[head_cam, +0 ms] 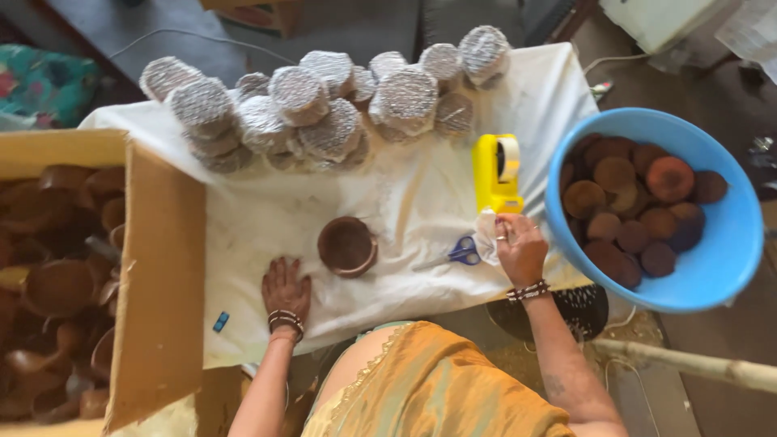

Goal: The person wraps individual clay bowls in bubble wrap and secures them with tape, then wipes a bowl with a cloth and place it with other unwrapped bowls in a basin.

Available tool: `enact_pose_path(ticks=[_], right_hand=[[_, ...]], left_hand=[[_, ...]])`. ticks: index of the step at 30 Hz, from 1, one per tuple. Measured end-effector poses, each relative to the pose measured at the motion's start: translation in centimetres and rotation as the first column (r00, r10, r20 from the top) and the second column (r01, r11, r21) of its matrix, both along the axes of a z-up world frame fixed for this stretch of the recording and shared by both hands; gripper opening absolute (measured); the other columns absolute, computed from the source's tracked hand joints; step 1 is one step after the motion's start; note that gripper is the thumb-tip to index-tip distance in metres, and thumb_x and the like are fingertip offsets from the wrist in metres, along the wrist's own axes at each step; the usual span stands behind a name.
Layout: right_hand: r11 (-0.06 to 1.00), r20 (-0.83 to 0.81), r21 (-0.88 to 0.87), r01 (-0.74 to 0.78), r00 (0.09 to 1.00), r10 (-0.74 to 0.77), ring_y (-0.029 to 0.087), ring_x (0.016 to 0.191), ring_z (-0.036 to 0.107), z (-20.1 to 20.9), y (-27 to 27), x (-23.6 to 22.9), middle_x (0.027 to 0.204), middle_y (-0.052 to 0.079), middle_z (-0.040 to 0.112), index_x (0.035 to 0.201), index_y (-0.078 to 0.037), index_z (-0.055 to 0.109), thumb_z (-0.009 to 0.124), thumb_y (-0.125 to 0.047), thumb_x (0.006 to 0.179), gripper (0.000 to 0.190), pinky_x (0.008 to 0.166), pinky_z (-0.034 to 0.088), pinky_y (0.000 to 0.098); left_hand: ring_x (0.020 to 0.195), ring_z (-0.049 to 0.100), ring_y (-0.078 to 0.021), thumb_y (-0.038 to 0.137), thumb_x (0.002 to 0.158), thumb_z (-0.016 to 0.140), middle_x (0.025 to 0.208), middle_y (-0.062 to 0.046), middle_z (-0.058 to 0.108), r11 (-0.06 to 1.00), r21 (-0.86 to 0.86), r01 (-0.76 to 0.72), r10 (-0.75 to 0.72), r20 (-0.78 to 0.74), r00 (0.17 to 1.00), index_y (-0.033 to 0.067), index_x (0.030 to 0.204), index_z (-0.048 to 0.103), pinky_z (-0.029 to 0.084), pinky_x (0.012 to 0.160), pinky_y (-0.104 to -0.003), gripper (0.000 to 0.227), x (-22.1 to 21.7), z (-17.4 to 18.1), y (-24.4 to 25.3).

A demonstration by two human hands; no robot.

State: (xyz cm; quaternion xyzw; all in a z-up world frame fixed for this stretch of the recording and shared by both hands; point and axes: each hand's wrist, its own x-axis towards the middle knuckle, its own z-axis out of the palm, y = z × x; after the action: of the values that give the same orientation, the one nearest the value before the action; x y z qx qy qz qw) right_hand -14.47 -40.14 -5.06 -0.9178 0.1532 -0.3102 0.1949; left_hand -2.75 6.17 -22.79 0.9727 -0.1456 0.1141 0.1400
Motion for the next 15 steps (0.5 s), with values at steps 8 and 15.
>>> enact_pose_path(ticks=[8, 15], right_hand=[[0.991, 0.023, -0.095, 0.096, 0.995, -0.094, 0.032, 0.102, 0.068, -0.9, -2.4, 0.6, 0.111, 0.011, 0.073, 0.111, -0.012, 0.072, 0.071, -0.014, 0.096, 0.015, 0.089, 0.055, 0.0435], [0.905, -0.118, -0.233, 0.357, 0.913, -0.390, 0.041, 0.113, 0.064, -1.3, -6.9, -0.5, 0.128, 0.019, 0.068, 0.137, -0.007, 0.059, 0.077, -0.031, 0.090, 0.056, 0.094, 0.050, 0.0521]], left_hand=[[0.146, 0.040, -0.0322, 0.036, 0.089, 0.065, 0.152, -0.014, 0.050, 0.999, -0.045, -0.026, 0.025, -0.016, 1.000, 0.0165, 0.137, 0.059, 0.028, 0.120, -0.052, 0.052, -0.3, 1.4, -0.6], [0.144, 0.042, -0.0299, 0.035, 0.086, 0.066, 0.149, -0.012, 0.054, 0.998, -0.055, -0.035, 0.036, 0.022, 0.999, 0.0174, 0.133, 0.062, 0.030, 0.118, -0.050, 0.050, -0.2, 1.4, -0.8]])
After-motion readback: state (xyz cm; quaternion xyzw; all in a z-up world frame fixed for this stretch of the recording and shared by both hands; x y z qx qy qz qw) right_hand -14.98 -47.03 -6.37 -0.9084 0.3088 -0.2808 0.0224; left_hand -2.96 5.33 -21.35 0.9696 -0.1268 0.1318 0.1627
